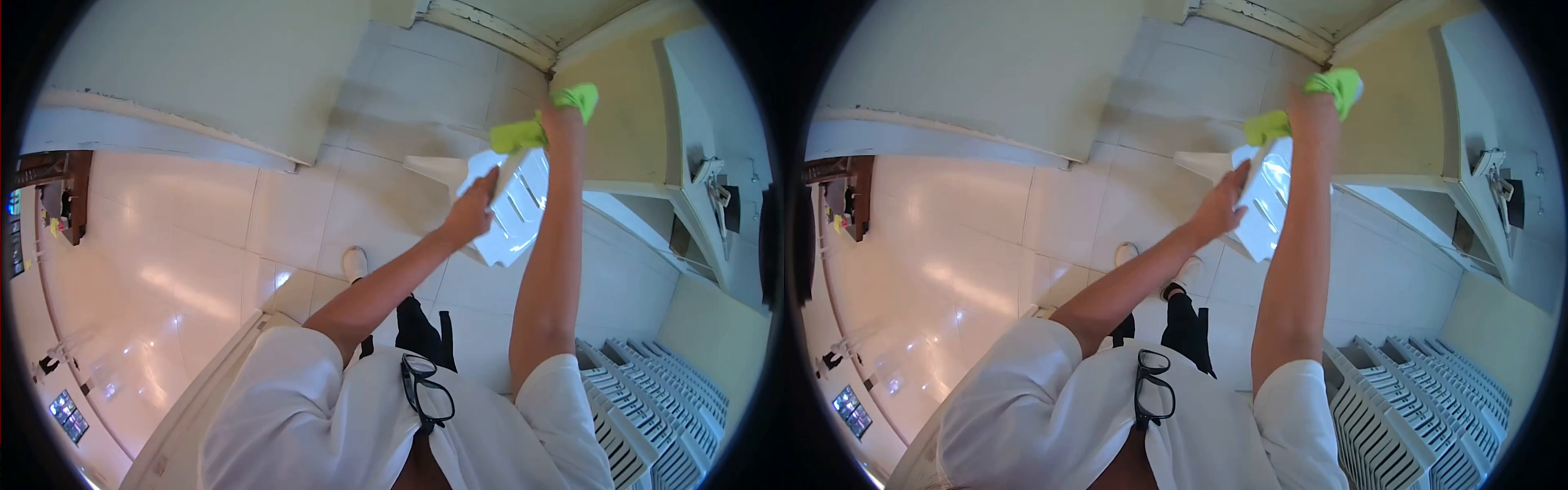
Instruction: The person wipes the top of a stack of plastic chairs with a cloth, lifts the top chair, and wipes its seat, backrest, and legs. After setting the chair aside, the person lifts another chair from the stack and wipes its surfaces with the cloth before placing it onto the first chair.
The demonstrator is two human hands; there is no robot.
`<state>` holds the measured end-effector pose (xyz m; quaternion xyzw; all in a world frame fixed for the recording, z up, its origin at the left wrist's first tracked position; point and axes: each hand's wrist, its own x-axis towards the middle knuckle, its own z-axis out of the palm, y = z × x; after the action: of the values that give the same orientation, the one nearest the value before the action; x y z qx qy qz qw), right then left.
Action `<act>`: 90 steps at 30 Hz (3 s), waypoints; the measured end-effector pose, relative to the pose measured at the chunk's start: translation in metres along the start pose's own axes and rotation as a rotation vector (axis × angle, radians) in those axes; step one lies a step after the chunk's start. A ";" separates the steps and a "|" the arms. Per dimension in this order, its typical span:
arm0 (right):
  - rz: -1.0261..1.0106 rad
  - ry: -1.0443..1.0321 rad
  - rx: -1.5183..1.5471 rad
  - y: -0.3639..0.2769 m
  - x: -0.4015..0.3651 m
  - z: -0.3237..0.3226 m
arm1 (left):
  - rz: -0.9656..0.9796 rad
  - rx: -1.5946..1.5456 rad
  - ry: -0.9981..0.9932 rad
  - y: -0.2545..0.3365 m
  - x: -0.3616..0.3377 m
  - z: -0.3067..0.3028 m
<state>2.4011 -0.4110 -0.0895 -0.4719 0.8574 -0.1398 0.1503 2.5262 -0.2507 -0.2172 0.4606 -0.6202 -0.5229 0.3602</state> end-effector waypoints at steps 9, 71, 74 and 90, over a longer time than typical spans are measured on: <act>-0.253 -0.058 1.125 -0.022 -0.025 -0.058 | -0.242 -0.042 0.202 -0.084 0.056 -0.103; -0.990 0.156 0.017 0.066 0.100 0.452 | 0.387 1.110 0.550 -0.343 0.225 -0.104; -0.878 0.040 -0.011 0.062 0.082 0.457 | 0.172 1.092 0.443 -0.344 0.208 -0.091; -0.503 -0.689 -0.276 0.160 -0.078 0.371 | -0.310 1.080 -0.242 -0.285 0.035 -0.008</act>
<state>2.4629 -0.2987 -0.4804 -0.7005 0.6263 0.1093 0.3241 2.5783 -0.2950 -0.4959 0.6016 -0.7614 -0.2277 -0.0806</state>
